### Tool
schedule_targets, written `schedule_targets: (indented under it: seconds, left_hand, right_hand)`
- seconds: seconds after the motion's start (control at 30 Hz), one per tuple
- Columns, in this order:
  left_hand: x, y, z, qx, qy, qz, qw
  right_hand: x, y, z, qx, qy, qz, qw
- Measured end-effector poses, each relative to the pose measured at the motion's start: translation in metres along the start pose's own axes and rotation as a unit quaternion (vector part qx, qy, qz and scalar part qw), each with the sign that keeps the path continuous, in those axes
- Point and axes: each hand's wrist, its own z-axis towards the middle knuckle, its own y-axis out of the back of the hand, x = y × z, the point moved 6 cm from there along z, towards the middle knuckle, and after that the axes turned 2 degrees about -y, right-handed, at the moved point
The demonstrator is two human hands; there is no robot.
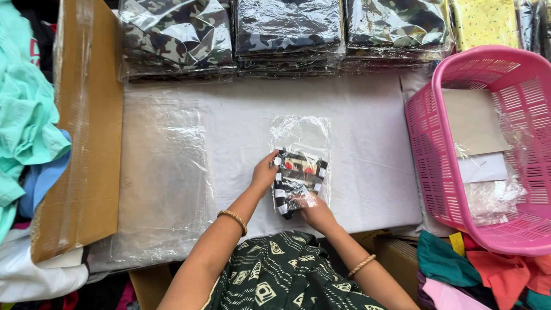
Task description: The person folds a black and white striped t-shirt, places it into a clear plastic bag, and stacks it with other packaged shirts. They repeat this process with a second striped shirt. Finally, they pick up a light green t-shirt and begin folding it.
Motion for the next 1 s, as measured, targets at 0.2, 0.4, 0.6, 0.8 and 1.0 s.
schedule_targets:
  seconds: [0.2,0.4,0.6,0.8,1.0]
  left_hand:
    - [-0.004,0.011,0.029,-0.092,0.048,-0.088,0.991]
    - [-0.040,0.063,0.003,-0.170,-0.012,0.132,0.977]
    - [-0.073,0.033,-0.025,-0.176,-0.260,0.349,0.883]
    - [-0.039,-0.007,-0.026,0.055,0.131,-0.313,0.939]
    - [0.033,0.006,-0.018,-0.096,0.146,-0.505,0.845]
  right_hand:
    - [-0.001,0.058,-0.011,0.219,-0.128,0.317,0.914]
    - [-0.030,0.176,-0.023,0.120,-0.290,0.545,0.777]
    - [-0.037,0.258,0.037,0.055,-0.222,0.339,0.913]
    - [-0.021,0.133,0.111,-0.030,-0.246,0.160,0.955]
    - [-0.003,0.031,0.108,0.073,-0.228,0.309,0.920]
